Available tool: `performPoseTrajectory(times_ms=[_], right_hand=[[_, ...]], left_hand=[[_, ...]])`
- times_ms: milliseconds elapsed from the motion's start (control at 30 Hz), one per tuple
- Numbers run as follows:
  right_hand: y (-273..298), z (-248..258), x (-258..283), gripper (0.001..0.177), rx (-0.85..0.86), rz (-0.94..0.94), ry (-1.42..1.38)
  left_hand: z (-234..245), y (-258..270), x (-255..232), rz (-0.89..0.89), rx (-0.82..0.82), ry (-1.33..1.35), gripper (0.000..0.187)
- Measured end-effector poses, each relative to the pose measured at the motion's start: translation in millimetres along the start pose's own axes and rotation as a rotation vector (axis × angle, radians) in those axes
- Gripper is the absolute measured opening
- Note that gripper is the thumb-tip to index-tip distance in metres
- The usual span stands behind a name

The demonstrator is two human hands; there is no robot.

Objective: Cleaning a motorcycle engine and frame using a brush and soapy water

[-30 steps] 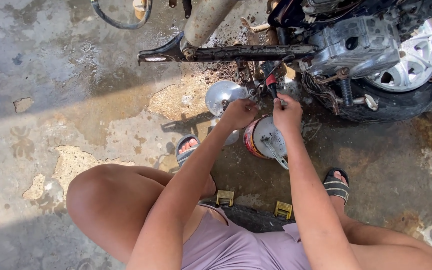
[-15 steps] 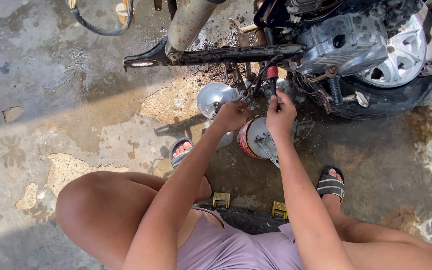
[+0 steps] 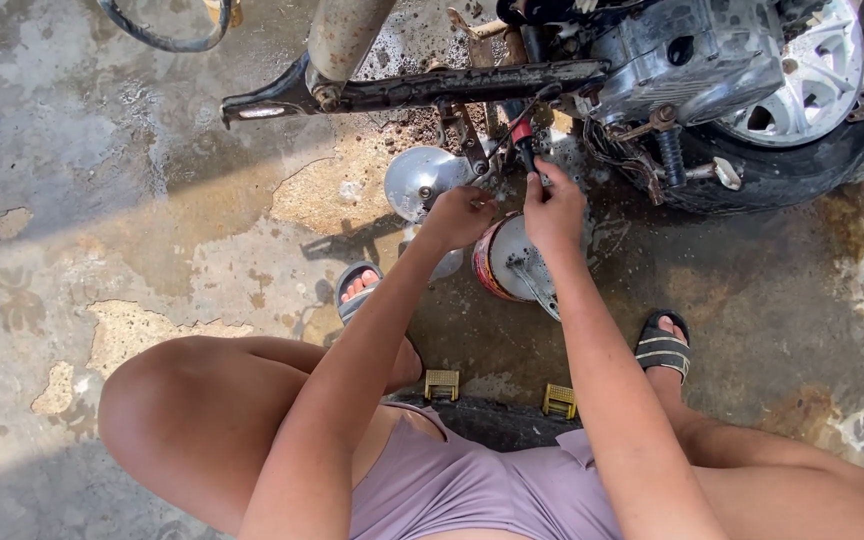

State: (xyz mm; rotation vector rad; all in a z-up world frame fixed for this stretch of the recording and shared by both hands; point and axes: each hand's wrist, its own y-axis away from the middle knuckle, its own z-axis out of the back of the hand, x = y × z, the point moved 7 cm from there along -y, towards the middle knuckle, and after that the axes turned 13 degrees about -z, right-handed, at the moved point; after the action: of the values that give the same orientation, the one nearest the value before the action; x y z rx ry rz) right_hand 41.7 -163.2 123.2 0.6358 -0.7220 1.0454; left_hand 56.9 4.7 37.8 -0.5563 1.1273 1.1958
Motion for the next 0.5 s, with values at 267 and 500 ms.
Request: performPoseTrajectory(times_ms=[267, 500], right_hand=[[-11.5, -9.8, -47.8, 0.026, 0.027, -0.080, -0.014], [-21.0, -3.8, -78.3, 0.028, -0.038, -0.141, -0.120]], left_hand=[[10.2, 14.5, -26.4, 0.000, 0.019, 0.007, 0.042], [0.2, 7.8, -11.5, 0.030, 0.015, 0.051, 0.046]])
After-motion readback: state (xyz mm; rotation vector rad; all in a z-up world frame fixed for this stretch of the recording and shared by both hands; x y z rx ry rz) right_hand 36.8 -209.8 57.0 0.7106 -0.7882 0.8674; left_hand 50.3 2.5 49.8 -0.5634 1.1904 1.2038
